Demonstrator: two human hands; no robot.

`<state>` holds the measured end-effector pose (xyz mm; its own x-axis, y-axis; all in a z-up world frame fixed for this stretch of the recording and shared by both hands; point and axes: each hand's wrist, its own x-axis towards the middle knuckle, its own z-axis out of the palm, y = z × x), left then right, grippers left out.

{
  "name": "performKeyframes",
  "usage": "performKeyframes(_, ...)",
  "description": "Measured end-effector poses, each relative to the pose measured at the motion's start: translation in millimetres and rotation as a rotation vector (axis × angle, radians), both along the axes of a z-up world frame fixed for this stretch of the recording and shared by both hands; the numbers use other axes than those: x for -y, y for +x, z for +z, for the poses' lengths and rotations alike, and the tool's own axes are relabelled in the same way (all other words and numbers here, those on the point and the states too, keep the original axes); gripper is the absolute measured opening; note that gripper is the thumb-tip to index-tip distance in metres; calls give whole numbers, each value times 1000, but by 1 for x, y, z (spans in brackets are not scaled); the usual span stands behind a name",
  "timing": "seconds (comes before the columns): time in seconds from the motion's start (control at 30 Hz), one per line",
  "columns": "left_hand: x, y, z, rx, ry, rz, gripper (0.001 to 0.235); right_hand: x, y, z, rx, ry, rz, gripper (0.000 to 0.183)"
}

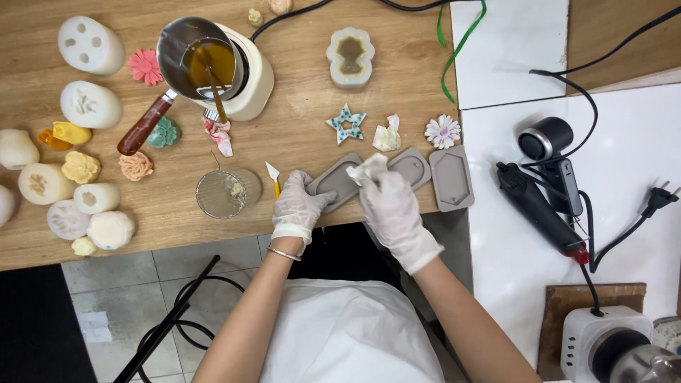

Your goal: The person stirs melting wax in a small pot on a warmer, retrieves silicone molds from a shelf, wipes and heats the molds with a heat gun, and continues stirring the melted wax while arranging molds on the workbench.

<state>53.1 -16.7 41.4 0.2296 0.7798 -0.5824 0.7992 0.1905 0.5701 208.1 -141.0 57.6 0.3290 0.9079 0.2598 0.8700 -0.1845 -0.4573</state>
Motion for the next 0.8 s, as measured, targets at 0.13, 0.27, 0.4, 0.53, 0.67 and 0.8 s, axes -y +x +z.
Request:
performKeyframes(0.13,4,6,7,-64,15,-3,51,-27,11,-46,161,-300,-14,14)
performKeyframes(0.27,-3,9,17,-122,-33,26,49,-30,29,-36,807,49,251,20)
performKeyframes(0.4,-6,5,18,-120,-38,31,49,-31,35,-39,611,112,388,15)
performKeyframes(0.53,-5,7,22,-129,-63,28,52,-23,25,-47,837,-56,391,8)
performKeyframes(0.67,-4,8,19,-149,-77,11,52,-18,22,-46,690,-57,387,9)
performKeyframes(0.8,-9,10,29,-165,-81,-5,52,-33,12,-43,827,-119,440,13)
